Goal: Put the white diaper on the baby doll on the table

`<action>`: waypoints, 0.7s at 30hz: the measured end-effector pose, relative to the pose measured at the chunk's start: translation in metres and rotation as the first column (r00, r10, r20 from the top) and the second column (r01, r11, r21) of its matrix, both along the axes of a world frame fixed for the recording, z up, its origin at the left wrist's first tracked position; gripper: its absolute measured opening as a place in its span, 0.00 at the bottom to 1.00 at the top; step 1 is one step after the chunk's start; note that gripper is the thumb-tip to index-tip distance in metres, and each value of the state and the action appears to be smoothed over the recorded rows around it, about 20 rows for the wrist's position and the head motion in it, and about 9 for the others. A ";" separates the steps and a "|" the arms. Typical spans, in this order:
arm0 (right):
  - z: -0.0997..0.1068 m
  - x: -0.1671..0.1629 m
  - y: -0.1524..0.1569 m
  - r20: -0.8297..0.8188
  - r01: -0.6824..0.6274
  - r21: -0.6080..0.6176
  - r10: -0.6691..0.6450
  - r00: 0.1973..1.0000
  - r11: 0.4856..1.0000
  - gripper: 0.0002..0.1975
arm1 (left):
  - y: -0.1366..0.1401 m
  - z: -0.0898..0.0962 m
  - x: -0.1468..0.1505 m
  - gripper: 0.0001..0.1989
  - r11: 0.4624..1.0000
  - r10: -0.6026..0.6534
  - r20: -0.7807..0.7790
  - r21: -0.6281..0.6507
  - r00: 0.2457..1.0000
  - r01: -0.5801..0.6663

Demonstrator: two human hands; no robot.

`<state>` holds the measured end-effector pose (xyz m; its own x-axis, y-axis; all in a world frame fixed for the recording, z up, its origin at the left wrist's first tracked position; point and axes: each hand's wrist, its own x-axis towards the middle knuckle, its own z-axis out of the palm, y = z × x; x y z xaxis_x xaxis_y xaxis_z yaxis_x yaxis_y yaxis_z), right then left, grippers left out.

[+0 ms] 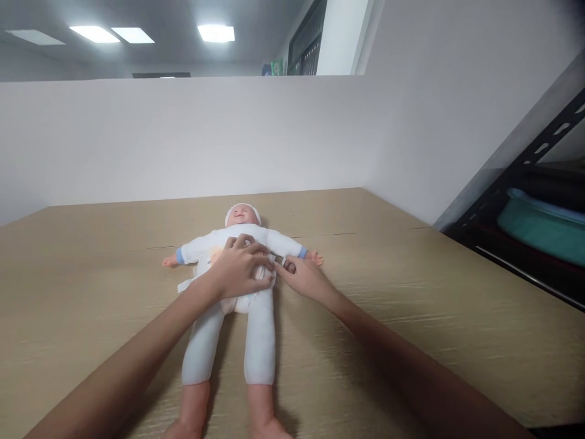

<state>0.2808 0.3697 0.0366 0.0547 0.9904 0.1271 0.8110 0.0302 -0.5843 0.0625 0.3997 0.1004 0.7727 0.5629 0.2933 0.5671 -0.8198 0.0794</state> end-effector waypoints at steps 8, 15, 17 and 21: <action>-0.011 0.006 0.007 -0.065 -0.062 0.105 0.069 0.995 0.992 0.20 | -0.002 0.000 0.001 0.12 1.000 0.016 0.014 0.006 1.000 -0.016; -0.015 0.004 -0.011 -0.188 -0.179 0.207 0.219 0.957 0.962 0.18 | -0.004 0.001 0.002 0.13 0.999 0.035 0.033 -0.007 0.999 -0.034; -0.014 0.004 -0.013 -0.238 -0.199 0.229 0.253 0.938 0.953 0.19 | -0.004 0.002 0.003 0.13 0.999 0.040 0.035 -0.012 0.999 -0.040; -0.013 0.006 -0.009 -0.393 -0.204 0.204 0.271 0.878 0.957 0.21 | -0.004 0.004 0.004 0.14 0.999 0.048 0.027 -0.020 0.998 -0.048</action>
<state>0.2865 0.3605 0.0234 -0.0995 0.9506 0.2940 0.4538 0.3063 -0.8368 0.0663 0.3955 0.1047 0.7365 0.6052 0.3023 0.6033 -0.7897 0.1110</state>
